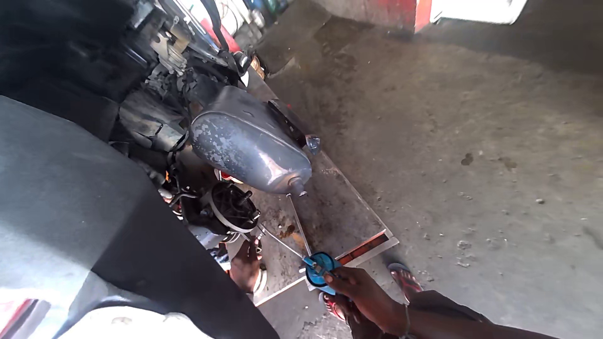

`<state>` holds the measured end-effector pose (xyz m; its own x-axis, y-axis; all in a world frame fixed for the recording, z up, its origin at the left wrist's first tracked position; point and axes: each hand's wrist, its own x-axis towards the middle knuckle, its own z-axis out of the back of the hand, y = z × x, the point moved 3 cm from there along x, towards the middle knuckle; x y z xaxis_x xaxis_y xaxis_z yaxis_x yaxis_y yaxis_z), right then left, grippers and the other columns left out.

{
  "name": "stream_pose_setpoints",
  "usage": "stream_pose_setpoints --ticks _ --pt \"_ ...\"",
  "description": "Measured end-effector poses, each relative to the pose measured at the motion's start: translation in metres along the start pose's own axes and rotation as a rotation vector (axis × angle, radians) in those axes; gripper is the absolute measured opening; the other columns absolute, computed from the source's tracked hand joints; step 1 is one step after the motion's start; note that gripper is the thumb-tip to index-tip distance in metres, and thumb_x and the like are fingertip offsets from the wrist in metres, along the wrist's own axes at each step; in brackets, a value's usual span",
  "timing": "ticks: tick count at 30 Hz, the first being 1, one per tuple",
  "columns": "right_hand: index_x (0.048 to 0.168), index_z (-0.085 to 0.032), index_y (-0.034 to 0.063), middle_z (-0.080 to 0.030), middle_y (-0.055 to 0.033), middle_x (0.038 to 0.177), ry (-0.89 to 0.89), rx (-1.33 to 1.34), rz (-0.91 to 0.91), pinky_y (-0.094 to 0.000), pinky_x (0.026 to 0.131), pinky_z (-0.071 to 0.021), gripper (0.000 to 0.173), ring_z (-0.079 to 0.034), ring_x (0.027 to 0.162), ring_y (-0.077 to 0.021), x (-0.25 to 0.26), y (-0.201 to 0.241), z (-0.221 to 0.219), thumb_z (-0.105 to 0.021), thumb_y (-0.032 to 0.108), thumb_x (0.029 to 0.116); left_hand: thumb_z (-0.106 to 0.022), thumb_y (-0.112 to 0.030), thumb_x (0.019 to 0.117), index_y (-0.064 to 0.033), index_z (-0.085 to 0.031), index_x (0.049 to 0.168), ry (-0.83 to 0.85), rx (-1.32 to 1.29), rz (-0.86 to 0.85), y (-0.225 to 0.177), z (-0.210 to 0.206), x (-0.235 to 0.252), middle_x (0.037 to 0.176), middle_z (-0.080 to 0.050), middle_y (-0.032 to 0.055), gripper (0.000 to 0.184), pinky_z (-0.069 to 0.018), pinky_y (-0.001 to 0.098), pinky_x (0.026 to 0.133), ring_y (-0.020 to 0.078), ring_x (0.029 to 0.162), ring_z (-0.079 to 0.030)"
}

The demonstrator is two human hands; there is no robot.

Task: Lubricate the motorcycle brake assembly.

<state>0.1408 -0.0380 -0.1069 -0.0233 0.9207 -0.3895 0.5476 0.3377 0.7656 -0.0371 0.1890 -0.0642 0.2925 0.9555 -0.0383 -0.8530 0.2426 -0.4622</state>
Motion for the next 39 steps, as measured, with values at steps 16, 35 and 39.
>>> stream_pose_setpoints --ticks 16,35,39 --pt "0.101 -0.063 0.0135 -0.056 0.0116 0.06 -0.051 -0.012 0.077 -0.0185 0.045 -0.0434 0.021 -0.051 0.047 -0.0006 -0.054 0.002 0.038 -0.053 0.032 0.1022 -0.056 -0.025 0.1076 -0.0018 -0.07 0.127 -0.067 0.207 -0.034 0.012 -0.006 0.005 0.101 -0.074 0.0242 0.033 -0.0525 0.0638 0.087 0.0411 0.087 -0.073" --pt "0.094 -0.062 0.0142 -0.056 0.0087 0.06 -0.122 0.074 0.105 -0.0179 0.044 -0.0441 0.021 -0.052 0.046 -0.0023 -0.038 0.008 0.049 -0.049 0.027 0.1042 -0.057 -0.019 0.1072 0.0048 -0.072 0.111 0.007 0.05 0.056 -0.011 0.009 0.008 0.091 -0.072 0.0177 0.029 -0.06 0.0439 0.075 0.0239 0.073 -0.071" --pt "0.092 -0.063 0.0141 -0.056 0.0084 0.059 -0.156 0.103 0.148 -0.0183 0.044 -0.0449 0.02 -0.052 0.045 -0.0028 -0.04 0.005 0.047 -0.051 0.026 0.1017 -0.054 -0.024 0.1085 0.0041 -0.073 0.108 0.01 0.087 0.016 -0.013 0.008 0.01 0.09 -0.074 0.0169 0.035 -0.0591 0.0478 0.077 0.0256 0.075 -0.072"
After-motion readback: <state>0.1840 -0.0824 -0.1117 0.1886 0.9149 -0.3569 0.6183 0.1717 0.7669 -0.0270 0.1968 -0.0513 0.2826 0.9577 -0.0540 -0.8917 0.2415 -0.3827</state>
